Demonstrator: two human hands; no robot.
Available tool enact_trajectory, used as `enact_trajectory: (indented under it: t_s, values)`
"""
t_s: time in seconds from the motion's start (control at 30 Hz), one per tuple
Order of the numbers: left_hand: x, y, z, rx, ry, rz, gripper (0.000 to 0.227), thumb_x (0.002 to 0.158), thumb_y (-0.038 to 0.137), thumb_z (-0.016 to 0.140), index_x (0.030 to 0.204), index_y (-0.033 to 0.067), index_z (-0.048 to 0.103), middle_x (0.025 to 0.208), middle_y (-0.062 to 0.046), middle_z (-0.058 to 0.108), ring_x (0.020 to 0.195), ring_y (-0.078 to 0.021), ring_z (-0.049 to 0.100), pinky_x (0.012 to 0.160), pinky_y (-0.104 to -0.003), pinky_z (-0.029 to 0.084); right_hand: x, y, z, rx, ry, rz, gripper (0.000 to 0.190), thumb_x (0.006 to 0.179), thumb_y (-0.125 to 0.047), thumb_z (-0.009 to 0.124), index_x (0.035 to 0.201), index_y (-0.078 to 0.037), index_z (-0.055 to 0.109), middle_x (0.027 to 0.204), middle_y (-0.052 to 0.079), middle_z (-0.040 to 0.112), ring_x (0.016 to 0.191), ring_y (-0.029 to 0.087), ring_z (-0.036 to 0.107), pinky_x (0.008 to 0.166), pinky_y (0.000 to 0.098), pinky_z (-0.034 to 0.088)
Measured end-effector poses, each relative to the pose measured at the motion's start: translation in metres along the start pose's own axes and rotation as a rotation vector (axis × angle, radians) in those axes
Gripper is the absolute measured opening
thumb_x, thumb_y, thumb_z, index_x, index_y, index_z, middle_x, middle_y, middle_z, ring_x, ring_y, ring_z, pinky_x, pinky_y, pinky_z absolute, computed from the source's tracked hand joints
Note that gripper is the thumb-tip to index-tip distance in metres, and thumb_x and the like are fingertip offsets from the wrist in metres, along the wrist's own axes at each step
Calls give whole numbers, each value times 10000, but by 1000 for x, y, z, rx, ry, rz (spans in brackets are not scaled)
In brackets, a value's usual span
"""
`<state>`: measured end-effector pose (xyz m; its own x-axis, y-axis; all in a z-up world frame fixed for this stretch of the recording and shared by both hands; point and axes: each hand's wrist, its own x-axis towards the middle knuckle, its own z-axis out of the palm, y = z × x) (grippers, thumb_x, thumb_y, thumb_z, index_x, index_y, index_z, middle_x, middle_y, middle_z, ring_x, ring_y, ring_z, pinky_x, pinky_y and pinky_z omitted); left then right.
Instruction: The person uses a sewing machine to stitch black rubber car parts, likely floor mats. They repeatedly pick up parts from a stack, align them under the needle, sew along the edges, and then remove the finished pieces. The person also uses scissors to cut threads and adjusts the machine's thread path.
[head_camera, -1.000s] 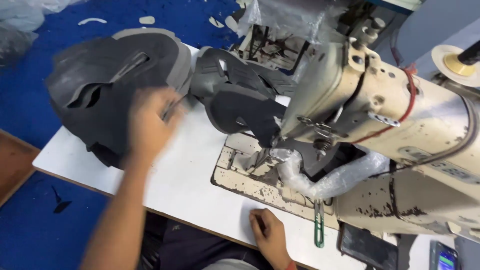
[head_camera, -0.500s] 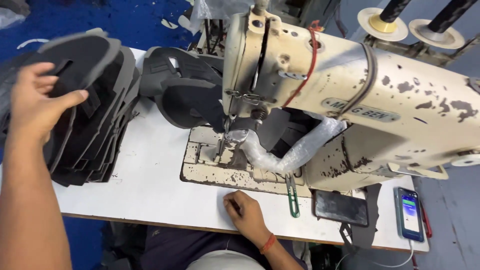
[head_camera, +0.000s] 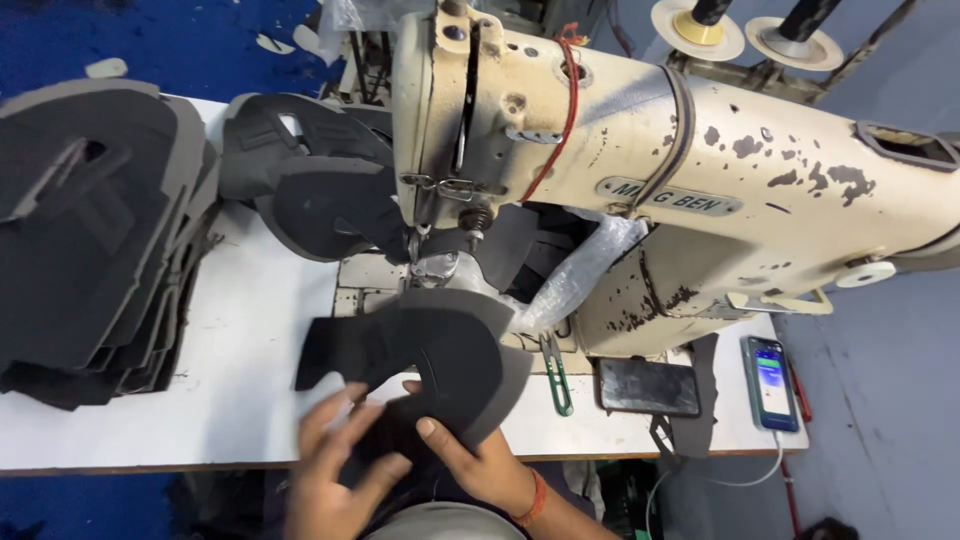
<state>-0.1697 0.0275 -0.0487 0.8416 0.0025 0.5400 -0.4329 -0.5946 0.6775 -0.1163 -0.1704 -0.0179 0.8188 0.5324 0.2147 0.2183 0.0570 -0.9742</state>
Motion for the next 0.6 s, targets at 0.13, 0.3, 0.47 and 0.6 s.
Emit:
enact_trajectory:
  t_s: [0.13,0.3,0.47,0.6]
  values:
    - [-62,-80,17,-320,-83,-746,431,820,258,774,1194,56,700,1099,-115,735,1045,-198,680,954,-341,490,-22,22,-3,97,117,231,390,1036,-160,643,1386,6,601,1342,101,667,1254,194,616,1090,340,484]
    - [-135,-127,43,-275,45,-722,282,972,281,675,1110,42,735,851,-87,764,811,-186,699,855,-333,554,6,9,-43,-175,-98,144,568,899,-213,798,1383,12,604,1366,182,647,1274,262,596,1092,365,472]
    - [-101,-92,31,-3,71,-526,269,937,319,717,1038,74,756,911,-110,763,958,-209,740,977,-338,539,63,73,-146,-423,55,219,457,859,60,601,1286,-56,716,938,80,779,709,150,676,582,314,528]
    - [-93,-77,52,82,-172,-599,319,785,390,797,958,123,807,837,-129,785,859,-243,787,853,-350,602,123,75,-179,-1106,393,-110,282,743,-15,725,1001,41,625,979,218,624,858,395,635,730,444,531]
